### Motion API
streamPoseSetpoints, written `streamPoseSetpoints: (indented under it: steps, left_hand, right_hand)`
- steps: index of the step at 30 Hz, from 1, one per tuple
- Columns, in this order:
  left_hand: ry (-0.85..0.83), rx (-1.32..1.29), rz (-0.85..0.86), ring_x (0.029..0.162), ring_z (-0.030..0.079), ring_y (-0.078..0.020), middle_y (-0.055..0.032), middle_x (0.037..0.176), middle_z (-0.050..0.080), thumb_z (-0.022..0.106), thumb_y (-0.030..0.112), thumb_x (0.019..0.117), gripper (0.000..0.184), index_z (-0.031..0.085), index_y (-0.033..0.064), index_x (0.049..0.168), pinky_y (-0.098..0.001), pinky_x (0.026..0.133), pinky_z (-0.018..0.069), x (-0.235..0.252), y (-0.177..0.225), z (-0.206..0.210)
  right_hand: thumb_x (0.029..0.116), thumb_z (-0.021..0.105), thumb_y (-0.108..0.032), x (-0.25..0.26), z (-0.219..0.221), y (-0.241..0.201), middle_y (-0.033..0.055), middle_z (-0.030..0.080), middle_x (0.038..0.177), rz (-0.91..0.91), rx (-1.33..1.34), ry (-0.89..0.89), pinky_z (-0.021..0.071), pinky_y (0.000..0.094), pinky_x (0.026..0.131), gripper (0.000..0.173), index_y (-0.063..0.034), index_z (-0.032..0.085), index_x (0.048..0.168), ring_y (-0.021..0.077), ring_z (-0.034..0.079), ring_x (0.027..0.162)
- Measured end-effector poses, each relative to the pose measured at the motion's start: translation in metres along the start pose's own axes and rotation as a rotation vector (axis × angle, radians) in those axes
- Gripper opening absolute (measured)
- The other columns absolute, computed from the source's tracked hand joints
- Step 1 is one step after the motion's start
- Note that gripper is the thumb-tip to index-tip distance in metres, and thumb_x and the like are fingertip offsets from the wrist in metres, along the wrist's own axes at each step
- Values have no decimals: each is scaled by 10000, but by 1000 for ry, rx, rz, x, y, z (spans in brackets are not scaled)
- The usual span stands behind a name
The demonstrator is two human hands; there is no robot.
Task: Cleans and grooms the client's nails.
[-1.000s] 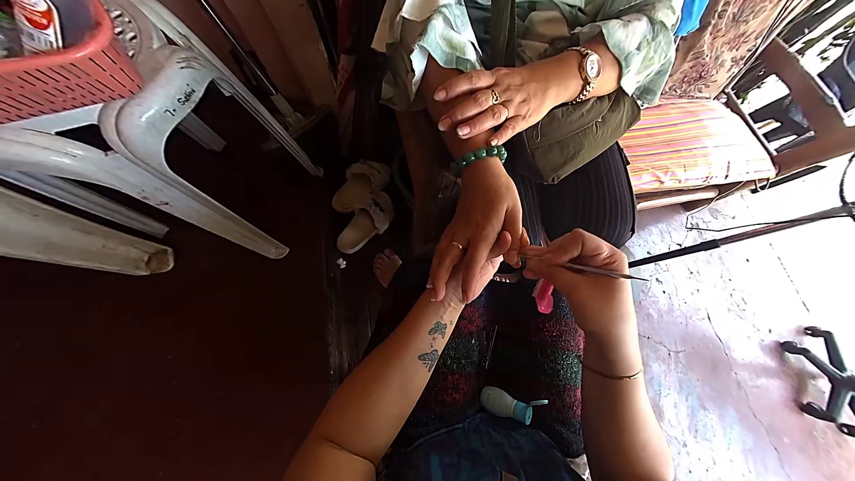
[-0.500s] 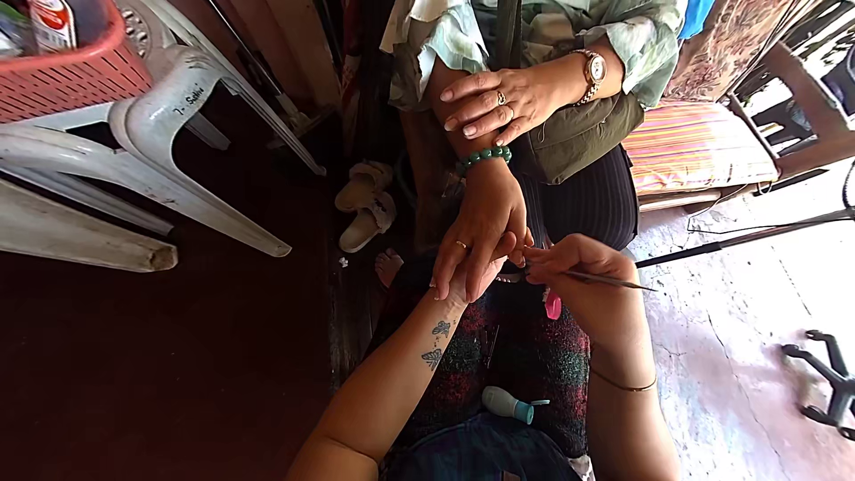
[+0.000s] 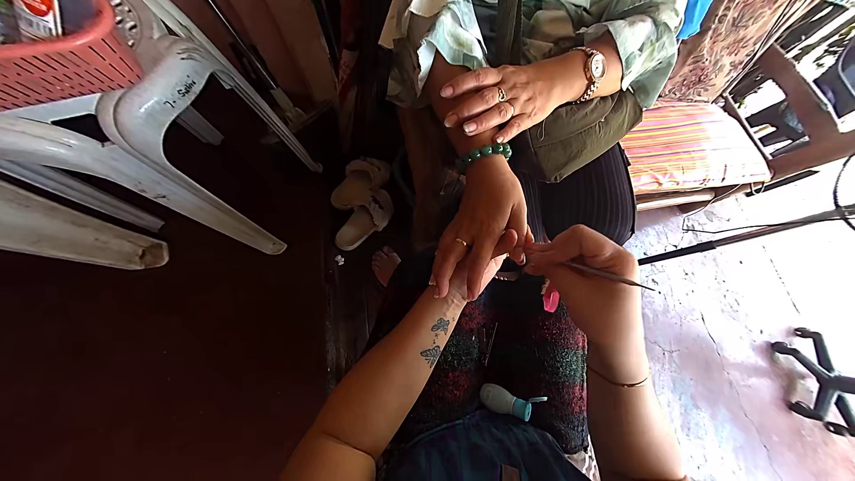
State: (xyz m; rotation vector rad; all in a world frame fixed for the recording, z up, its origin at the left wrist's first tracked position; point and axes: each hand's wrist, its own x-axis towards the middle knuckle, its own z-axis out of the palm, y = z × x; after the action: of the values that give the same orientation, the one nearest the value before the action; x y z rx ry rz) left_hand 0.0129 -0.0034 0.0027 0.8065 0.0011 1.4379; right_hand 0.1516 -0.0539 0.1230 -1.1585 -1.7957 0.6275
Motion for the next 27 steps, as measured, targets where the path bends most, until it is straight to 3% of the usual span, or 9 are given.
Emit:
streamPoseSetpoints:
  steps: [2, 5, 7, 10, 13, 17, 21, 24, 27]
  left_hand:
    - [0, -39, 26, 805, 693, -120, 32, 755, 669, 644, 227, 1008, 144, 694, 138, 906, -332, 803, 576, 0, -1, -1]
    - [4, 8, 36, 792, 689, -113, 34, 748, 660, 640, 247, 1012, 170, 683, 138, 889, -318, 782, 576, 1, 0, 1]
    - [-18, -23, 39, 800, 695, -114, 38, 747, 665, 629, 221, 1018, 154, 689, 132, 908, -329, 804, 579, 1, 0, 1]
    - [2, -36, 58, 746, 689, -97, 61, 674, 639, 636, 185, 1010, 201, 680, 142, 820, -314, 783, 574, 2, 1, 2]
    - [-11, -60, 54, 826, 710, -130, 33, 757, 685, 641, 159, 1005, 152, 715, 134, 875, -342, 835, 579, 1, 0, 2]
    - [18, -56, 61, 793, 705, -117, 44, 713, 674, 652, 155, 995, 176, 716, 136, 833, -333, 822, 576, 0, -2, -1]
    - [23, -75, 72, 808, 711, -127, 37, 726, 684, 645, 147, 1000, 182, 719, 132, 834, -346, 833, 577, -1, -4, 0]
    - [48, -69, 42, 779, 690, -126, 42, 695, 645, 644, 182, 997, 215, 687, 142, 790, -344, 813, 565, -1, -2, 0]
    - [31, -73, 40, 791, 706, -126, 37, 718, 673, 647, 177, 1002, 174, 714, 131, 848, -341, 821, 578, -1, -2, 0]
  right_hand:
    - [803, 709, 72, -1, 4, 2, 21, 717, 821, -36, -57, 10, 606, 250, 682, 138, -55, 664, 773, 91, 705, 771]
    - [804, 718, 57, 0, -1, -2, 14, 731, 820, -13, -53, -52, 641, 275, 738, 132, -63, 675, 771, 105, 738, 808]
    - [796, 731, 73, 0, 3, -2, 17, 726, 815, -14, -41, 13, 617, 250, 676, 148, -62, 670, 785, 92, 716, 763]
    - [815, 700, 57, -1, 3, -1, 15, 716, 821, -35, -98, -44, 626, 252, 717, 127, -57, 677, 763, 88, 721, 800]
    - [802, 728, 64, 0, 2, -4, 18, 725, 816, -17, -75, -6, 627, 257, 702, 146, -65, 663, 777, 94, 724, 777]
    - [821, 687, 49, -2, 5, -4, 11, 694, 803, -65, -166, -58, 614, 229, 735, 130, -62, 667, 754, 73, 712, 812]
    - [809, 696, 72, -2, 7, -2, 24, 715, 817, -50, -113, 13, 608, 244, 677, 141, -56, 660, 762, 89, 707, 764]
    - [821, 687, 66, -2, 1, -1, 28, 716, 823, -42, -86, -80, 646, 272, 735, 128, -46, 674, 761, 110, 736, 804]
    - [808, 717, 77, -2, 3, 1, 28, 725, 839, -16, -25, -11, 633, 271, 686, 136, -52, 677, 797, 110, 721, 761]
